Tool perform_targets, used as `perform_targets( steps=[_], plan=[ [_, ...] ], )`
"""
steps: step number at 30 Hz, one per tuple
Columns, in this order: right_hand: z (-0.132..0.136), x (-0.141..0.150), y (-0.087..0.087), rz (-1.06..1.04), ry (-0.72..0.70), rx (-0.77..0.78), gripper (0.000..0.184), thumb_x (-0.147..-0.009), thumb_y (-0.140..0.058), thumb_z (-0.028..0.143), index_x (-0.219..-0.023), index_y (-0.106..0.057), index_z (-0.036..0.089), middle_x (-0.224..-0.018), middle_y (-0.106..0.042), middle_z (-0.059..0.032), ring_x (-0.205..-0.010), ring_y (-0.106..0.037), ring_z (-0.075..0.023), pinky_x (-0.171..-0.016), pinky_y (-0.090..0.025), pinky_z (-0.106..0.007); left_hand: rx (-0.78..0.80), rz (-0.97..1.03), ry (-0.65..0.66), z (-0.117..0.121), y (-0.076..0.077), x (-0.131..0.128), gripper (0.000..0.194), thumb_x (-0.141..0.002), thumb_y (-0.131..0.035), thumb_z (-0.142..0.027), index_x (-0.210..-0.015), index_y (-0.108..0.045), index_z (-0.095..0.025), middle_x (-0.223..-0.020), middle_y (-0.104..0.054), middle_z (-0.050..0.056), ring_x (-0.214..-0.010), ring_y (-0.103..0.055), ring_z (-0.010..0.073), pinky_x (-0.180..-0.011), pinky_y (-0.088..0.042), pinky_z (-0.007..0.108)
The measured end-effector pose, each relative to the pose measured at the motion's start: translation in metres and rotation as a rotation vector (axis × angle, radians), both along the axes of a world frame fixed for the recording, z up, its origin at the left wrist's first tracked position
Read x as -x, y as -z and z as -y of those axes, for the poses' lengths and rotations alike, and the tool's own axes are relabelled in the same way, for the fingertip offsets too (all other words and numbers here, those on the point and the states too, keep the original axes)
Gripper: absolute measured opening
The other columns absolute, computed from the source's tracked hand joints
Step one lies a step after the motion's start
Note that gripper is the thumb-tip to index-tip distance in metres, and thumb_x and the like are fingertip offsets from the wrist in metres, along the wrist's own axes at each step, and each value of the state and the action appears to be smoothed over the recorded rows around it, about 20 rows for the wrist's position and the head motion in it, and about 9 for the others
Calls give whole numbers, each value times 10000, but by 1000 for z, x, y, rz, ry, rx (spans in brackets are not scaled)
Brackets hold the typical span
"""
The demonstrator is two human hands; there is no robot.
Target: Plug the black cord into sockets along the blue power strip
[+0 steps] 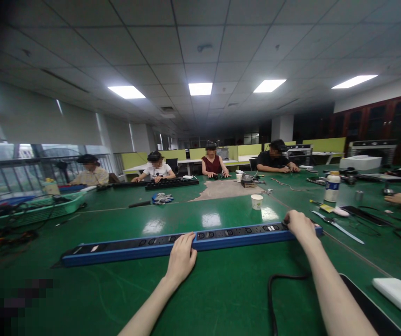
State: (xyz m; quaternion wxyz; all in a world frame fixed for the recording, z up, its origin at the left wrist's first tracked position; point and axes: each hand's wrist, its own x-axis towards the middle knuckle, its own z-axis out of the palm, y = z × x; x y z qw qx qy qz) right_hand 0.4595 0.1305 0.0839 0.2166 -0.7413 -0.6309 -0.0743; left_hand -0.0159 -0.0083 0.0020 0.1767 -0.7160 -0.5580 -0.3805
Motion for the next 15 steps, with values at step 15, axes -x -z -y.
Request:
perform_targets(
  steps=[15],
  plan=[
    [-21, -14, 1, 50, -71, 127, 314, -712, -699, 249, -1014, -781, 273, -1032, -739, -96, -941, -711, -262, -794, -497, -337, 10, -13, -5, -1, 2, 0, 540, -862, -479, -60, -1374, -561, -212, -1373, -618, 105, -1313, -540, 262, -1158, -420, 506]
  ],
)
